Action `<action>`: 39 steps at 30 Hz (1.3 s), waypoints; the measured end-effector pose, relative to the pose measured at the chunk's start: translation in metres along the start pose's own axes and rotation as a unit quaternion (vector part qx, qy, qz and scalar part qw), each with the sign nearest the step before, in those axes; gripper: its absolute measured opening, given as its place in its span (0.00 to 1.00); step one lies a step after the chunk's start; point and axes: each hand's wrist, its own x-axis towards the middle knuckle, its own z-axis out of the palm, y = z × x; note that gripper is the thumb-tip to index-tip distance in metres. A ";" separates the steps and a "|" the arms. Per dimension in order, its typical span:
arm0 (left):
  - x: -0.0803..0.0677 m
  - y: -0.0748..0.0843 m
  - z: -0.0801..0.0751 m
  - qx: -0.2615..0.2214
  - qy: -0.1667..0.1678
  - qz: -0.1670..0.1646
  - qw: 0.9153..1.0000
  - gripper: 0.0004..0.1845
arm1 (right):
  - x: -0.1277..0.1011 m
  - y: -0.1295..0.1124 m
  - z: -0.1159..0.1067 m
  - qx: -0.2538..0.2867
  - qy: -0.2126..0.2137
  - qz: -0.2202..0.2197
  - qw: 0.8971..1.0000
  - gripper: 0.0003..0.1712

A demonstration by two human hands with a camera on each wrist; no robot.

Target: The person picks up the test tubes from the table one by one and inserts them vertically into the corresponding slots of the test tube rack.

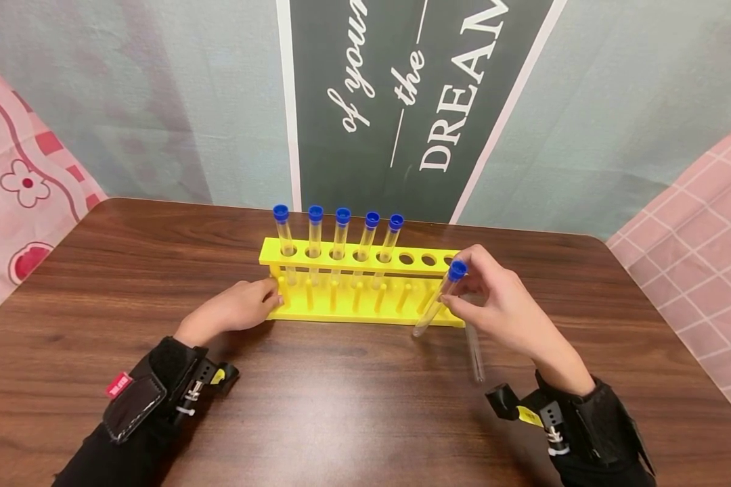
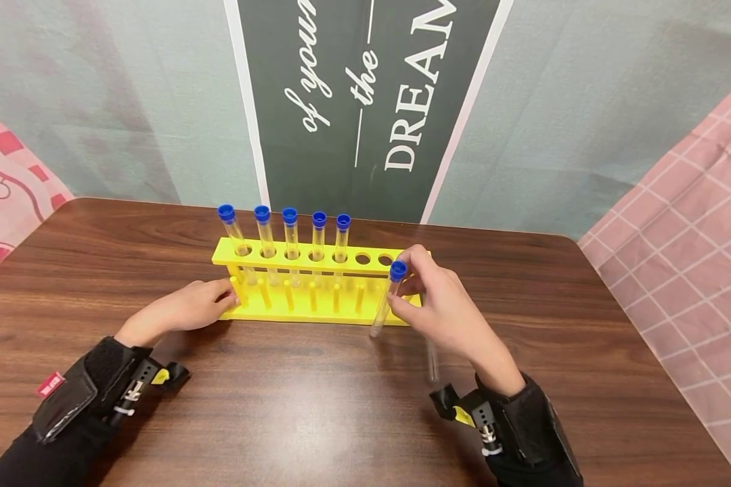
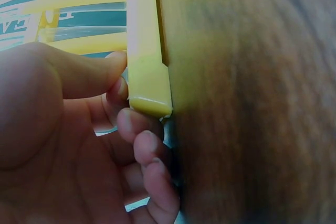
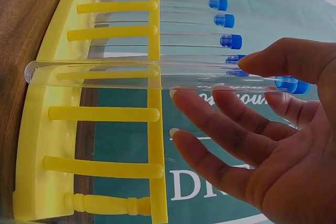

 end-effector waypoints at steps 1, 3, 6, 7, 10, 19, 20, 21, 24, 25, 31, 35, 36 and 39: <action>0.000 0.000 0.000 0.000 0.000 0.000 1.000 0.09 | 0.000 0.000 0.000 0.001 0.000 0.000 1.000 0.20; 0.000 0.000 -0.001 0.000 0.000 0.000 1.000 0.09 | 0.001 0.000 0.000 0.003 0.002 -0.003 1.000 0.20; 0.000 0.001 -0.001 0.001 0.000 0.001 1.000 0.09 | 0.001 0.000 0.001 0.005 0.004 -0.008 1.000 0.20; 0.000 0.001 -0.001 0.001 0.000 0.000 1.000 0.09 | 0.002 0.000 0.001 0.006 0.004 -0.009 1.000 0.20; 0.000 0.001 -0.001 0.000 -0.001 0.001 1.000 0.09 | 0.002 -0.001 0.001 0.010 0.004 -0.012 1.000 0.20; 0.000 0.000 0.000 0.001 0.002 0.001 1.000 0.09 | 0.005 -0.002 0.001 0.019 0.007 -0.018 1.000 0.20; 0.001 0.000 0.000 0.001 0.002 0.002 1.000 0.09 | 0.005 -0.002 0.001 0.020 0.007 -0.019 1.000 0.20; 0.001 0.000 0.000 0.000 0.002 0.003 1.000 0.09 | 0.005 -0.003 0.001 0.021 0.007 -0.019 1.000 0.20; 0.001 0.000 0.001 -0.002 0.000 0.003 1.000 0.08 | 0.007 -0.004 0.000 0.022 0.005 -0.018 1.000 0.20; 0.001 0.000 0.001 -0.001 0.000 0.003 1.000 0.08 | 0.007 -0.004 0.000 0.022 0.005 -0.018 1.000 0.20; 0.000 0.001 0.001 0.001 0.002 0.000 1.000 0.08 | 0.013 -0.007 -0.002 0.010 0.006 -0.018 1.000 0.21; 0.000 0.001 0.001 0.003 0.002 -0.002 1.000 0.08 | 0.017 -0.010 -0.004 0.004 0.003 -0.017 1.000 0.20; 0.000 0.000 0.001 0.003 0.001 -0.003 1.000 0.08 | 0.018 -0.011 -0.004 0.005 0.002 -0.015 1.000 0.20; 0.000 0.000 0.001 0.002 0.001 -0.001 1.000 0.08 | 0.022 -0.012 -0.007 0.005 0.000 -0.009 1.000 0.20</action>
